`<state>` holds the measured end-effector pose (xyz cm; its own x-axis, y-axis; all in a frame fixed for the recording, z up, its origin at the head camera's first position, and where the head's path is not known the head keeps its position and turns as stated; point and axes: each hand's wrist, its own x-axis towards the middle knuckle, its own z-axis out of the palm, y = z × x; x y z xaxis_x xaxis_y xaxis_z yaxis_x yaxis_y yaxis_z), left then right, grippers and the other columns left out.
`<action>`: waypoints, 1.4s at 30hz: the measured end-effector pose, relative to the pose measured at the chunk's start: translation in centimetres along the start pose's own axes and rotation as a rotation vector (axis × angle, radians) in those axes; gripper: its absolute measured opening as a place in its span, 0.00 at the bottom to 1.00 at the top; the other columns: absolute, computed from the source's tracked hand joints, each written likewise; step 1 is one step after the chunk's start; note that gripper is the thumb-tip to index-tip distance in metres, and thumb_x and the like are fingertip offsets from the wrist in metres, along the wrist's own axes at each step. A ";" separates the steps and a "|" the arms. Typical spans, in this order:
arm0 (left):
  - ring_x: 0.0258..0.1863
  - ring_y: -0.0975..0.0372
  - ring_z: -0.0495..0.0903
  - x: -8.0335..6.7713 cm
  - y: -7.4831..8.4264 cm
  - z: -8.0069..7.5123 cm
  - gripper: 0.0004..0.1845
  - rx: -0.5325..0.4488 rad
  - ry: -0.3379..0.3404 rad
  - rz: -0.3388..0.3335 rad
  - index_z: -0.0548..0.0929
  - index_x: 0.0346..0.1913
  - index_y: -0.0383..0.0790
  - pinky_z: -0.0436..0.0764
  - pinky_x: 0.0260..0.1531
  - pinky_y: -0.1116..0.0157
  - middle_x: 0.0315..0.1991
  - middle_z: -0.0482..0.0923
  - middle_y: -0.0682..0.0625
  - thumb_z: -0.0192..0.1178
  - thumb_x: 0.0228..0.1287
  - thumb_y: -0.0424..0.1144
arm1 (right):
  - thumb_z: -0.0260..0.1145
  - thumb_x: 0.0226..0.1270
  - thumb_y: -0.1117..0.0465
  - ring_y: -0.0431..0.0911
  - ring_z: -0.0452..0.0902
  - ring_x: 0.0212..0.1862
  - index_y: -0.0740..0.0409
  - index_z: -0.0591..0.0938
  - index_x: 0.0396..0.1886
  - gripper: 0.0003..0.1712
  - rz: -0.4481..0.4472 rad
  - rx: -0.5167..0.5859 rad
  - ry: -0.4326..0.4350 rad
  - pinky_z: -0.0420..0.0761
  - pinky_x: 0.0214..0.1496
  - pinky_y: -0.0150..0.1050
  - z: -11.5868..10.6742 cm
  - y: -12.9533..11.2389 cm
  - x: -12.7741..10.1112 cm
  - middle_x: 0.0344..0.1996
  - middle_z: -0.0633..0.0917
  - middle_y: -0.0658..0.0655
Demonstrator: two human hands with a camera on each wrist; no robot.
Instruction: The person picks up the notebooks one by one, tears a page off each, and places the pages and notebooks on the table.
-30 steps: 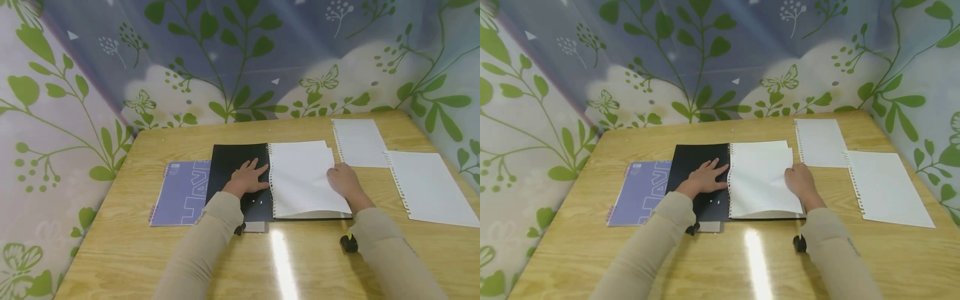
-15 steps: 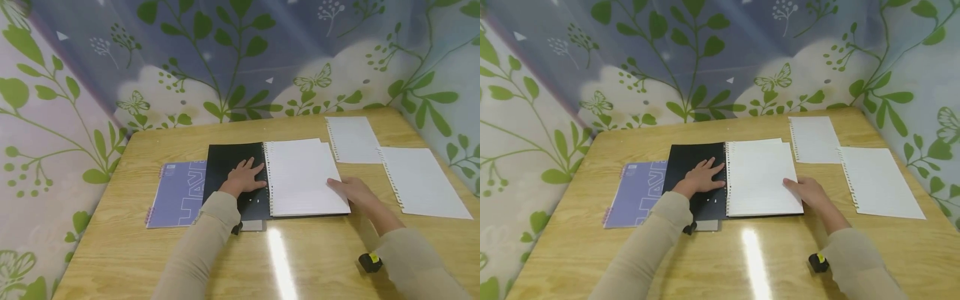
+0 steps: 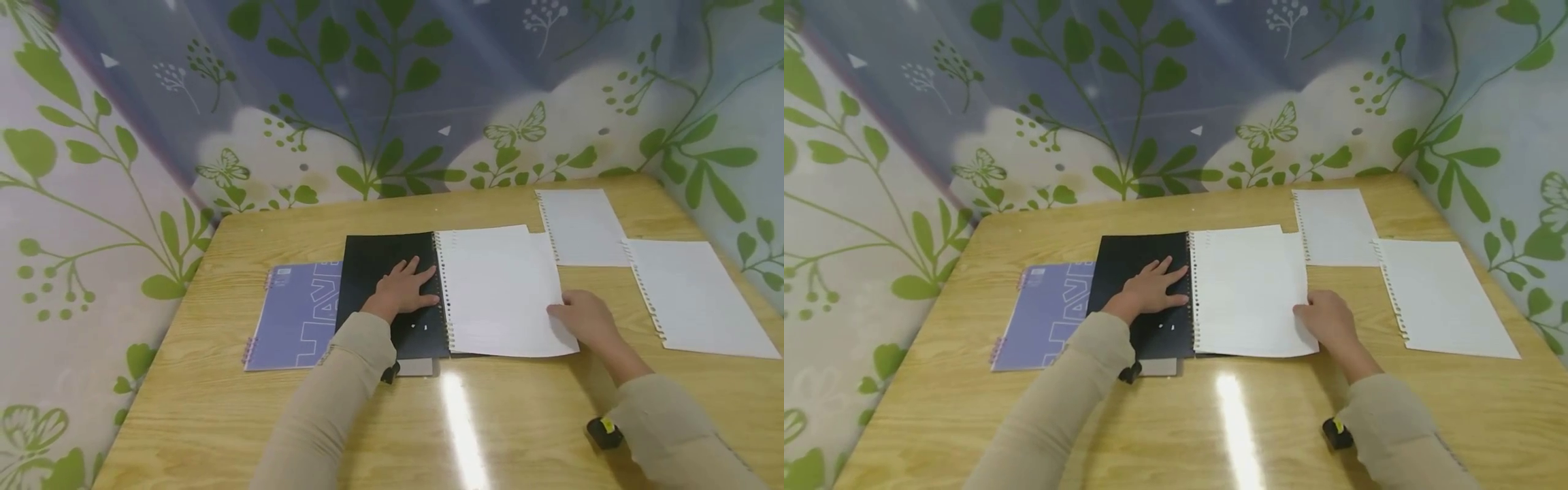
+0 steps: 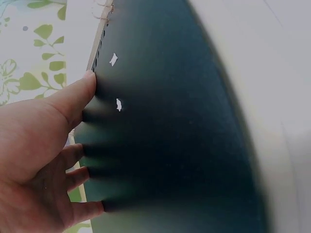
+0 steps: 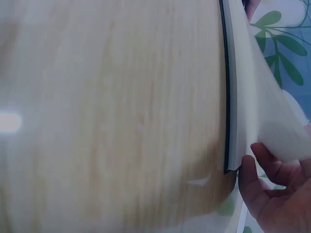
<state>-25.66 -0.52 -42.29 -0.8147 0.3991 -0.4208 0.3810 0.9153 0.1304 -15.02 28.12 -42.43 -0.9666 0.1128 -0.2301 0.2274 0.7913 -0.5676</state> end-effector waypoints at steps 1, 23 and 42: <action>0.74 0.53 0.38 0.0 0.0 0.0 0.37 0.001 0.000 0.001 0.44 0.72 0.64 0.53 0.67 0.46 0.75 0.33 0.52 0.45 0.63 0.63 | 0.52 0.64 0.58 0.49 0.64 0.28 0.65 0.70 0.23 0.15 0.005 -0.007 -0.002 0.61 0.28 0.36 0.0 0.1 0.0 0.24 0.71 0.60; 0.74 0.54 0.38 -0.3 0.5 -0.1 0.37 -0.059 0.014 -0.018 0.47 0.72 0.62 0.51 0.68 0.47 0.75 0.36 0.52 0.48 0.63 0.61 | 0.45 0.67 0.61 0.69 0.69 0.46 0.82 0.68 0.45 0.23 -0.023 -0.037 0.006 0.70 0.49 0.58 -0.2 1.0 0.6 0.47 0.71 0.81; 0.68 0.44 0.52 -6.3 -5.4 -0.3 0.34 -0.267 0.312 -0.149 0.60 0.69 0.46 0.52 0.63 0.41 0.69 0.56 0.40 0.51 0.63 0.57 | 0.47 0.69 0.56 0.68 0.64 0.56 0.76 0.62 0.61 0.30 0.102 0.148 0.081 0.66 0.56 0.59 -2.9 2.3 0.2 0.58 0.66 0.78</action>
<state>-22.68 -8.00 -40.09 -0.9609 0.2211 -0.1665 0.1561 0.9296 0.3339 -15.00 31.67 -41.51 -0.9428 0.2405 -0.2309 0.3334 0.6769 -0.6563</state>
